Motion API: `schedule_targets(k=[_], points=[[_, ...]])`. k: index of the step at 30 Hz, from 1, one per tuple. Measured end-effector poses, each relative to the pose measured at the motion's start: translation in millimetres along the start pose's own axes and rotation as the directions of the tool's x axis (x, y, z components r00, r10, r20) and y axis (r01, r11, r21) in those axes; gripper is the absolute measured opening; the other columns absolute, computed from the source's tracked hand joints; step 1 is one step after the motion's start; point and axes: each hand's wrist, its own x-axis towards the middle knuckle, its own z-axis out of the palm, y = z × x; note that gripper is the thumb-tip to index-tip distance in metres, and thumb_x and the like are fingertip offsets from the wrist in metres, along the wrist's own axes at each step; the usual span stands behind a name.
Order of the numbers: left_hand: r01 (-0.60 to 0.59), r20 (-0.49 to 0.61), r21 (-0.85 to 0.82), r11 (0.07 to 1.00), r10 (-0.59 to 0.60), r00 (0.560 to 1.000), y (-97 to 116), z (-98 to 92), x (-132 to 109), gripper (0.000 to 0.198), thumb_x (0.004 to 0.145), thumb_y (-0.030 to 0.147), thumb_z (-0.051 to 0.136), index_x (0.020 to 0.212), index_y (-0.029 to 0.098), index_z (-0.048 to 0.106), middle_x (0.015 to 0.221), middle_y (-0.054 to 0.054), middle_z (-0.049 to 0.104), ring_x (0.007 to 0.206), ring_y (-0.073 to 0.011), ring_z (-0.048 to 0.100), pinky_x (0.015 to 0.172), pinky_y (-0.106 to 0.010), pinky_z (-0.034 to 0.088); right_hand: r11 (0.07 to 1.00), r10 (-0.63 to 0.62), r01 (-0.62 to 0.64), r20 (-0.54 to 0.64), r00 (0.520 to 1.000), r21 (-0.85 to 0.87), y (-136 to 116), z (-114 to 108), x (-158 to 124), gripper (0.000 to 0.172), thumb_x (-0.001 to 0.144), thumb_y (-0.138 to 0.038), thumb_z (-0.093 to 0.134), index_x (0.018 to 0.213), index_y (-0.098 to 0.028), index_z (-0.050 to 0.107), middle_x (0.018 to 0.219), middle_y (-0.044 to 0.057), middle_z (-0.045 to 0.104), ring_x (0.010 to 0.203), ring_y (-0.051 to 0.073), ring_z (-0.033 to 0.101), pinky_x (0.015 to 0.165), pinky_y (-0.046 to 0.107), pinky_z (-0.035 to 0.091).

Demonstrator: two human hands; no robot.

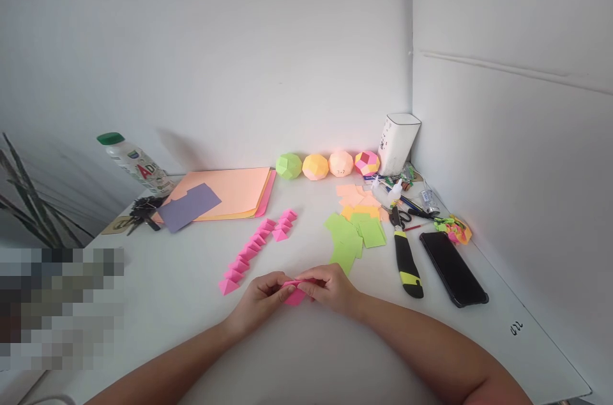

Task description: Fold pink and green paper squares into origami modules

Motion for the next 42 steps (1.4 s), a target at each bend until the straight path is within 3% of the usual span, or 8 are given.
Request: schedule_targets(k=[7,15,23,29,37,42], points=[[-0.012,-0.08,0.01,1.0,0.013,0.997,-2.9,1.8,-0.4,0.029,0.078,0.044,0.06,0.075,0.015,0.066,0.065,-0.001,0.06,0.059,-0.0124,0.052,0.054,-0.023,0.042,0.999,0.037,-0.037,-0.001,0.999,0.012,0.6,0.0,-0.7,0.025,0.082,-0.035,0.058,0.091,-0.016,0.073,0.068,0.004,0.068,0.05,0.012,0.056,0.048,0.024,0.045],[-0.032,-0.087,0.051,0.998,0.036,0.996,-2.6,1.6,-0.4,0.031,0.078,0.044,0.059,0.068,0.016,0.064,0.065,-0.001,0.058,0.06,-0.0128,0.051,0.054,-0.023,0.041,0.999,0.051,-0.051,-0.002,0.999,0.009,2.7,0.2,-0.2,0.023,0.082,-0.031,0.057,0.086,-0.015,0.073,0.066,0.003,0.067,0.048,0.011,0.056,0.047,0.023,0.044],[-0.008,-0.064,-0.017,1.0,0.007,0.998,0.4,1.2,-1.2,0.03,0.078,0.041,0.059,0.065,0.015,0.061,0.064,0.0,0.055,0.059,-0.012,0.049,0.054,-0.023,0.039,0.998,0.066,-0.067,0.006,0.998,0.022,3.8,-0.4,-0.4,0.022,0.081,-0.031,0.059,0.085,-0.015,0.073,0.065,0.003,0.067,0.049,0.012,0.056,0.047,0.023,0.044],[-0.069,-0.072,0.047,0.996,0.073,0.995,2.7,1.9,-2.3,0.026,0.081,0.036,0.054,0.067,0.015,0.061,0.067,-0.001,0.055,0.062,-0.0129,0.05,0.057,-0.024,0.04,0.993,0.105,-0.107,0.043,0.994,0.039,2.8,-0.7,0.9,0.023,0.081,-0.034,0.06,0.085,-0.014,0.072,0.066,0.004,0.066,0.051,0.012,0.057,0.048,0.023,0.045],[-0.01,-0.104,0.071,0.997,0.017,0.994,-4.9,6.9,-3.8,0.02,0.082,0.029,0.05,0.067,0.016,0.053,0.06,0.002,0.05,0.054,-0.0105,0.041,0.05,-0.021,0.033,0.991,0.13,-0.131,0.046,0.99,0.035,4.7,0.9,-0.3,0.02,0.082,-0.033,0.059,0.081,-0.014,0.065,0.058,0.001,0.062,0.051,0.012,0.057,0.049,0.022,0.045],[-0.085,-0.131,0.132,0.988,0.103,0.986,-4.0,4.3,-4.2,0.016,0.082,0.026,0.05,0.069,0.017,0.054,0.067,0.0,0.054,0.062,-0.0136,0.048,0.058,-0.024,0.04,0.988,0.145,-0.146,0.038,0.989,0.046,3.9,-0.1,-0.2,0.02,0.083,-0.033,0.058,0.078,-0.014,0.063,0.062,0.003,0.064,0.052,0.012,0.058,0.049,0.021,0.043]])
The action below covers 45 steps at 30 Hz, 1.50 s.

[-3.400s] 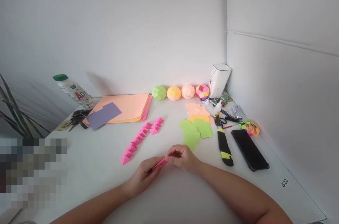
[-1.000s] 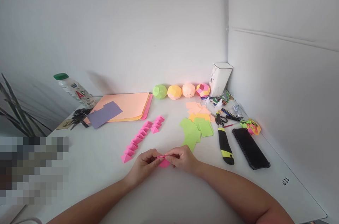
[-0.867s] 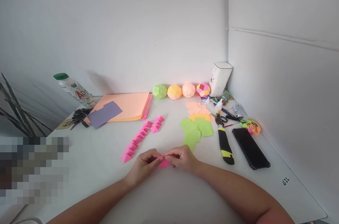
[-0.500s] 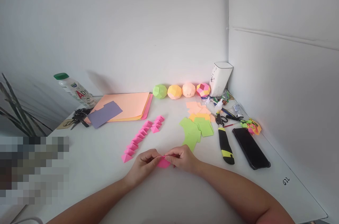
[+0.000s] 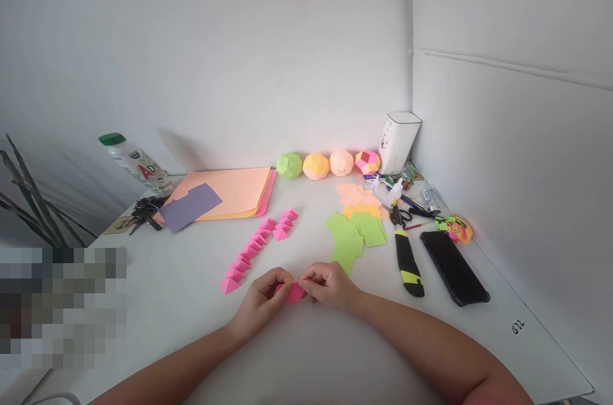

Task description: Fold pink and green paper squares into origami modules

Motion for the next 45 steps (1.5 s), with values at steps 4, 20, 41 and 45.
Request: schedule_targets(k=[4,20,41,45], points=[[-0.071,0.035,0.088,0.994,0.068,0.997,4.1,-0.2,1.2,0.018,0.083,0.027,0.051,0.069,0.017,0.059,0.07,-0.003,0.058,0.07,-0.0166,0.052,0.067,-0.028,0.043,0.998,-0.049,0.049,-0.006,0.999,-0.037,-1.0,1.3,-0.1,0.017,0.082,-0.029,0.058,0.077,-0.014,0.064,0.057,0.001,0.06,0.05,0.011,0.055,0.048,0.021,0.042],[-0.017,0.016,-0.025,1.0,0.018,1.0,1.3,-0.2,1.3,0.016,0.082,0.027,0.05,0.072,0.017,0.056,0.071,-0.003,0.057,0.068,-0.0161,0.051,0.063,-0.028,0.043,0.995,-0.103,0.101,-0.072,0.992,-0.021,-5.9,1.5,-0.2,0.008,0.076,-0.017,0.054,0.071,-0.015,0.06,0.056,-0.002,0.052,0.05,0.01,0.046,0.047,0.021,0.036],[0.043,-0.023,-0.173,0.984,-0.048,0.999,4.6,-4.1,1.7,0.024,0.08,0.036,0.055,0.065,0.017,0.052,0.061,0.002,0.048,0.056,-0.0113,0.042,0.053,-0.022,0.037,0.992,-0.009,0.022,-0.11,0.994,0.121,-5.8,-1.2,-0.1,0.012,0.079,-0.03,0.058,0.078,-0.017,0.055,0.056,-0.004,0.05,0.05,0.01,0.047,0.048,0.021,0.039],[0.027,-0.017,-0.158,0.987,-0.03,0.999,4.7,-4.1,1.5,0.023,0.08,0.034,0.055,0.066,0.016,0.053,0.062,0.002,0.049,0.058,-0.0118,0.043,0.055,-0.023,0.037,0.998,-0.024,0.029,-0.08,0.997,0.054,-3.8,-0.9,-0.4,0.02,0.08,-0.035,0.059,0.074,-0.016,0.058,0.058,-0.003,0.051,0.051,0.01,0.046,0.049,0.022,0.038]])
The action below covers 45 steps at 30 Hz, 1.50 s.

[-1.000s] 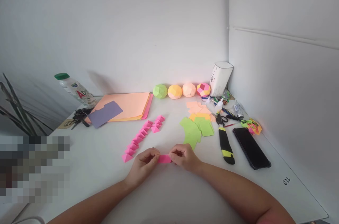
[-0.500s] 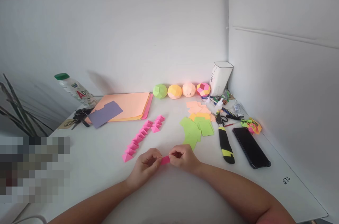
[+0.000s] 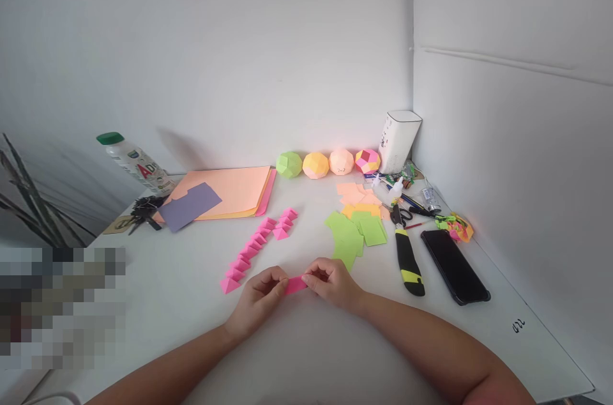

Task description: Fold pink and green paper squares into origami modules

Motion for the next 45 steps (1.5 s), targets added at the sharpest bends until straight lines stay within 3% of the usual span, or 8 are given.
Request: schedule_targets(k=[18,22,25,29,37,40,45], points=[[0.069,-0.052,-0.096,0.993,-0.074,0.996,-5,-0.8,-2,0.028,0.082,0.043,0.052,0.07,0.018,0.05,0.063,0.003,0.047,0.056,-0.0105,0.043,0.053,-0.022,0.037,0.998,0.033,-0.031,-0.037,0.999,0.05,-4,-2,-1,0.033,0.09,-0.042,0.044,0.073,-0.016,0.055,0.052,-0.002,0.05,0.049,0.011,0.048,0.05,0.022,0.037],[0.086,-0.064,-0.128,0.988,-0.094,0.993,-7,0.9,-1,0.03,0.082,0.047,0.052,0.073,0.018,0.05,0.062,0.003,0.051,0.056,-0.0112,0.047,0.052,-0.023,0.039,0.997,0.023,-0.024,0.012,1.0,0.074,-4,-2,0,0.029,0.087,-0.044,0.05,0.078,-0.017,0.055,0.059,-0.003,0.052,0.053,0.011,0.049,0.052,0.022,0.039],[0.071,-0.027,-0.157,0.985,-0.076,0.997,-9,1.8,-2,0.028,0.083,0.045,0.052,0.077,0.017,0.052,0.068,0.0,0.057,0.062,-0.0134,0.053,0.059,-0.026,0.045,0.998,0.03,-0.032,0.044,0.999,0.045,0,-1,0,0.027,0.082,-0.042,0.059,0.076,-0.017,0.055,0.062,-0.002,0.054,0.055,0.011,0.05,0.053,0.022,0.04],[0.043,0.031,-0.177,0.983,-0.038,0.999,-11,0.4,-5,0.025,0.085,0.042,0.05,0.082,0.018,0.054,0.07,-0.001,0.059,0.068,-0.0156,0.057,0.067,-0.029,0.047,1.0,0.028,-0.028,0.029,0.999,-0.012,6,-2,0,0.027,0.085,-0.041,0.054,0.076,-0.016,0.058,0.06,-0.001,0.055,0.053,0.011,0.05,0.052,0.023,0.04],[0.039,0.11,-0.067,0.997,-0.032,0.993,-7,-3.6,-4,0.033,0.088,0.046,0.043,0.073,0.018,0.052,0.073,-0.003,0.058,0.068,-0.0156,0.052,0.065,-0.027,0.044,0.998,-0.022,0.026,0.058,0.998,-0.06,2,-1,1,0.027,0.083,-0.04,0.056,0.073,-0.015,0.061,0.057,-0.003,0.049,0.051,0.01,0.043,0.049,0.022,0.035],[0.009,0.192,-0.083,0.997,0.007,0.981,-3,-1.6,-3,0.033,0.086,0.046,0.046,0.07,0.017,0.052,0.076,-0.004,0.059,0.071,-0.0157,0.052,0.067,-0.028,0.044,0.996,-0.041,0.046,0.067,0.997,-0.078,0,0,2,0.025,0.082,-0.039,0.058,0.072,-0.015,0.061,0.059,-0.003,0.049,0.053,0.01,0.042,0.049,0.022,0.035],[0.029,0.219,-0.159,0.987,0.007,0.976,1,2.4,-3,0.024,0.083,0.043,0.054,0.081,0.019,0.051,0.079,-0.002,0.055,0.07,-0.0144,0.052,0.064,-0.027,0.045,0.99,-0.081,0.086,0.048,0.996,-0.112,0,0,2,0.021,0.08,-0.036,0.061,0.074,-0.016,0.063,0.065,-0.001,0.054,0.058,0.011,0.045,0.053,0.023,0.037]])
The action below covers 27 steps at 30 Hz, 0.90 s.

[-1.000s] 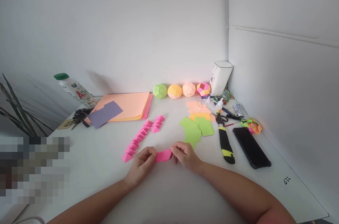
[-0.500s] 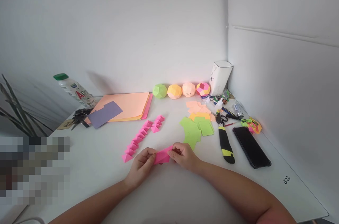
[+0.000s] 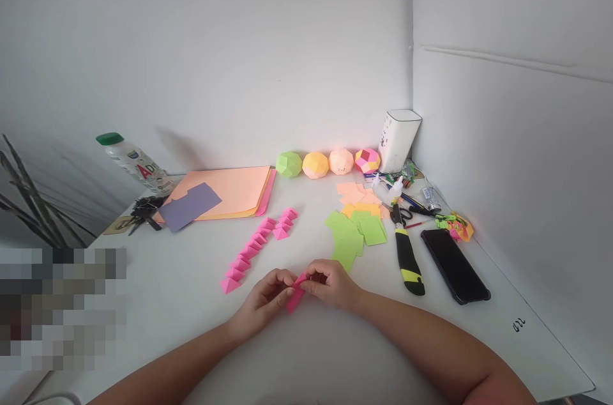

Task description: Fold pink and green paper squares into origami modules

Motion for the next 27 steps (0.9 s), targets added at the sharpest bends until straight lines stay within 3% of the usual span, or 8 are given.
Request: schedule_targets(k=[11,17,22,27], points=[[-0.14,0.102,0.063,0.988,0.134,0.986,-7,-3.5,1,0.011,0.086,0.028,0.053,0.08,0.018,0.053,0.094,-0.007,0.056,0.084,-0.0173,0.054,0.073,-0.031,0.046,1.0,0.025,-0.025,-0.005,1.0,-0.016,-1,0,-1,0.019,0.076,-0.033,0.064,0.069,-0.016,0.058,0.063,-0.002,0.051,0.056,0.011,0.044,0.052,0.022,0.035],[-0.16,0.03,0.08,0.984,0.158,0.987,-14,-3.3,1,0.009,0.085,0.025,0.056,0.08,0.018,0.052,0.083,-0.003,0.05,0.074,-0.0139,0.051,0.066,-0.027,0.046,0.999,0.027,-0.026,0.016,0.999,-0.041,1,1,0,0.024,0.078,-0.036,0.061,0.067,-0.015,0.056,0.059,-0.003,0.048,0.053,0.009,0.04,0.048,0.021,0.031],[-0.097,-0.031,-0.034,0.995,0.095,0.995,-16,-1.1,1,0.014,0.084,0.029,0.058,0.082,0.019,0.047,0.075,0.002,0.047,0.066,-0.0117,0.05,0.059,-0.025,0.045,0.994,-0.078,0.083,0.072,0.994,-0.074,8,0,0,0.021,0.079,-0.032,0.061,0.067,-0.014,0.058,0.062,-0.002,0.048,0.053,0.009,0.039,0.049,0.021,0.032],[-0.092,-0.065,-0.021,0.995,0.091,0.994,-17,-1.0,0,0.014,0.085,0.03,0.055,0.081,0.018,0.048,0.072,0.002,0.047,0.062,-0.0105,0.049,0.057,-0.024,0.044,0.986,-0.132,0.139,0.075,0.988,-0.096,12,1,0,0.015,0.077,-0.027,0.062,0.069,-0.015,0.06,0.064,-0.002,0.05,0.052,0.009,0.037,0.049,0.022,0.031]])
